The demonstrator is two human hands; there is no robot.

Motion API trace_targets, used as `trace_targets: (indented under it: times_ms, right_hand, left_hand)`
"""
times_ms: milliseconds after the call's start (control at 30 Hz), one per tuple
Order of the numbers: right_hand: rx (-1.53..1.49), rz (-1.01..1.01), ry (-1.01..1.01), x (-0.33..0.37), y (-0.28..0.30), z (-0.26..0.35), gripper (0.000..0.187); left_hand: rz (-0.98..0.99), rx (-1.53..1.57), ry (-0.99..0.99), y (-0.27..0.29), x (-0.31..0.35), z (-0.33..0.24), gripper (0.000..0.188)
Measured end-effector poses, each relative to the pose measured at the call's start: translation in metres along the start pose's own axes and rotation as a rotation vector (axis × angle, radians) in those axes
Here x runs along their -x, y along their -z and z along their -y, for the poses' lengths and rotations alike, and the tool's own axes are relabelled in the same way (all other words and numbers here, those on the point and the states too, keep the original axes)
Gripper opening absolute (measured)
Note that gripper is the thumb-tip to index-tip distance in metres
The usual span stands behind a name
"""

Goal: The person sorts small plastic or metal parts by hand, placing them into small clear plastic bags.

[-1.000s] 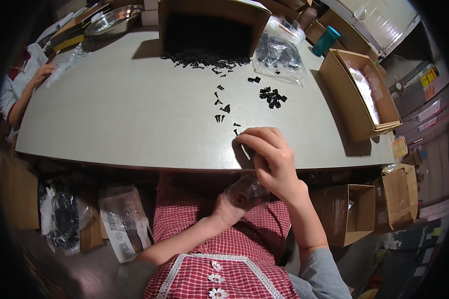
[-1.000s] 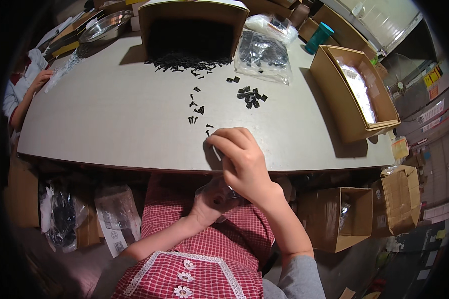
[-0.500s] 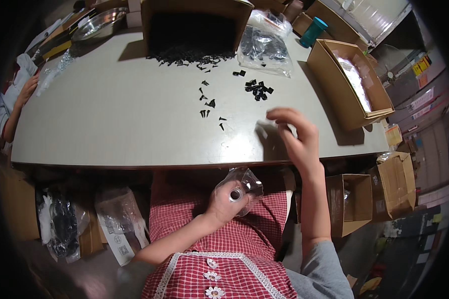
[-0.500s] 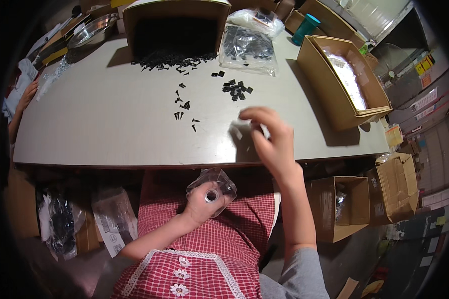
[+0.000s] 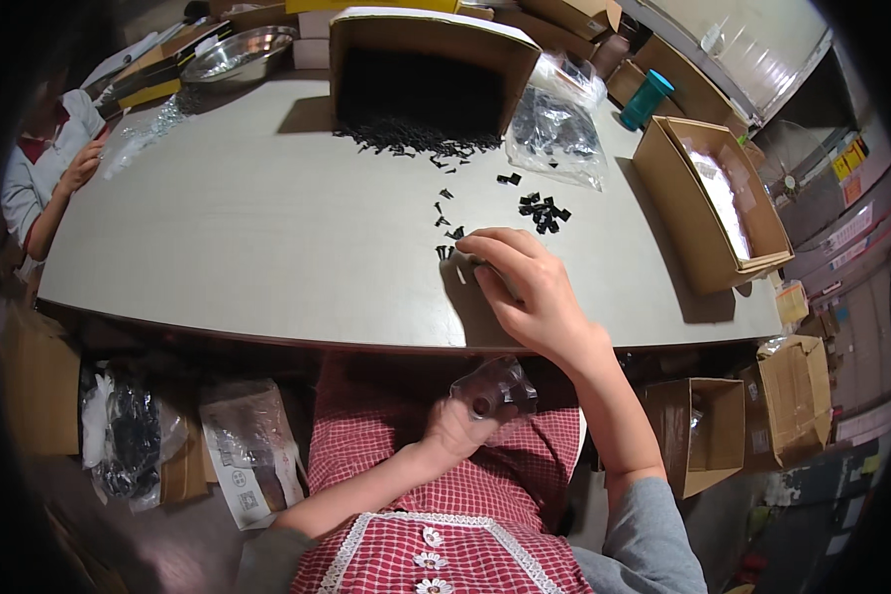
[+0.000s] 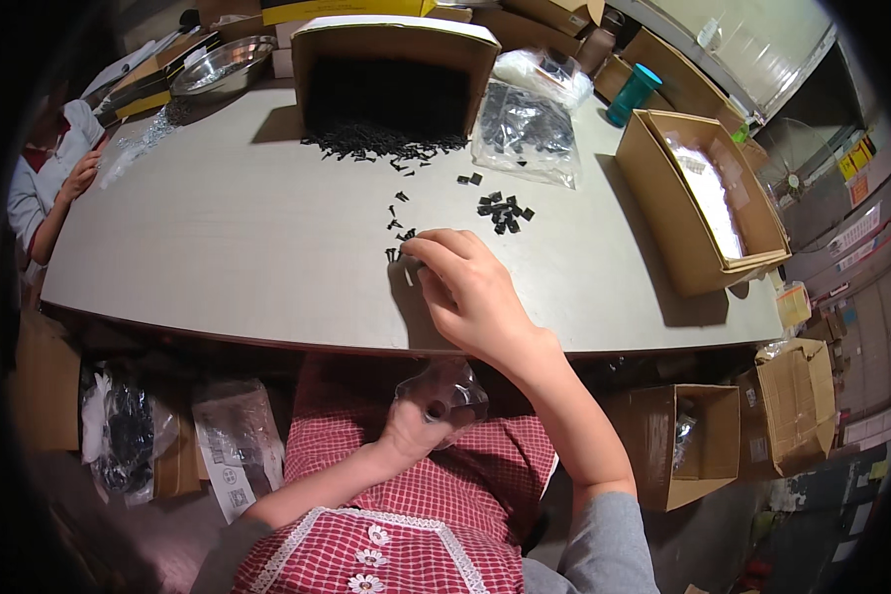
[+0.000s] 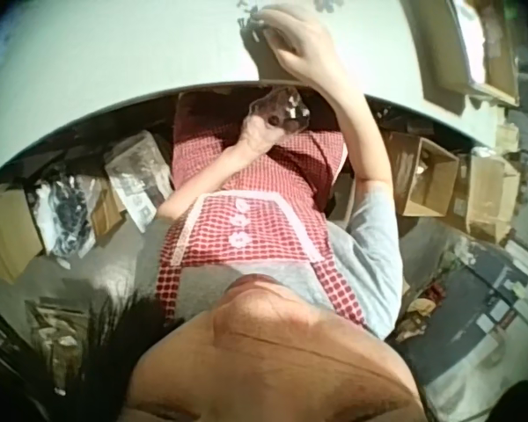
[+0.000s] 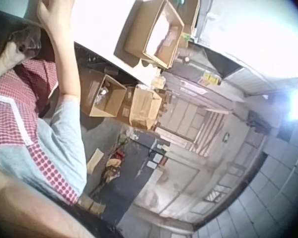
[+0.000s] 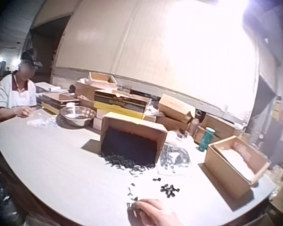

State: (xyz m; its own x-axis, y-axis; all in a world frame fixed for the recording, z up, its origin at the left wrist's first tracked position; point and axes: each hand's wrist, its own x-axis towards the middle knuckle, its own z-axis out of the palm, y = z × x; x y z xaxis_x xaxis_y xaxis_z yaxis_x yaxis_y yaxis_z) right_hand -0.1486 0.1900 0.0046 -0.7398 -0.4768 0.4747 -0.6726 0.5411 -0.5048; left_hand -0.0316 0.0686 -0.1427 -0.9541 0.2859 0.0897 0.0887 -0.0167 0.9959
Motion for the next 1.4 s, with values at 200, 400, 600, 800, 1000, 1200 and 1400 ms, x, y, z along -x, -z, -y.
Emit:
trace_targets:
  times_ms: [200,400,600,800,1000,1200,1400]
  right_hand:
    - [0.066,-0.02,-0.01,-0.008,-0.008,-0.006,0.033]
    - [0.056,0.022,-0.04,-0.008,-0.007,-0.012,0.039]
    - [0.016,0.003,-0.043,-0.009,-0.007,-0.013,0.046]
    - [0.104,0.048,-0.019,-0.013,-0.007,-0.003,0.048]
    - [0.066,0.064,-0.012,-0.007,-0.001,-0.007,0.043]
    - [0.006,0.006,-0.012,-0.006,-0.009,-0.005,0.035]
    - [0.046,0.066,0.041,0.001,-0.005,-0.002,0.034]
  left_hand:
    - [0.014,-0.08,0.016,-0.002,0.001,0.003,0.068]
    - [0.026,-0.08,0.022,0.002,0.0,0.008,0.072]
    - [0.064,-0.127,0.094,0.001,-0.001,0.007,0.073]
    - [0.044,-0.107,0.078,-0.001,0.0,0.011,0.074]
    - [0.033,-0.11,0.062,0.002,0.0,0.006,0.075]
    - [0.019,-0.064,-0.01,0.0,-0.001,-0.001,0.072]
    - [0.03,-0.003,-0.001,0.002,-0.001,-0.006,0.069]
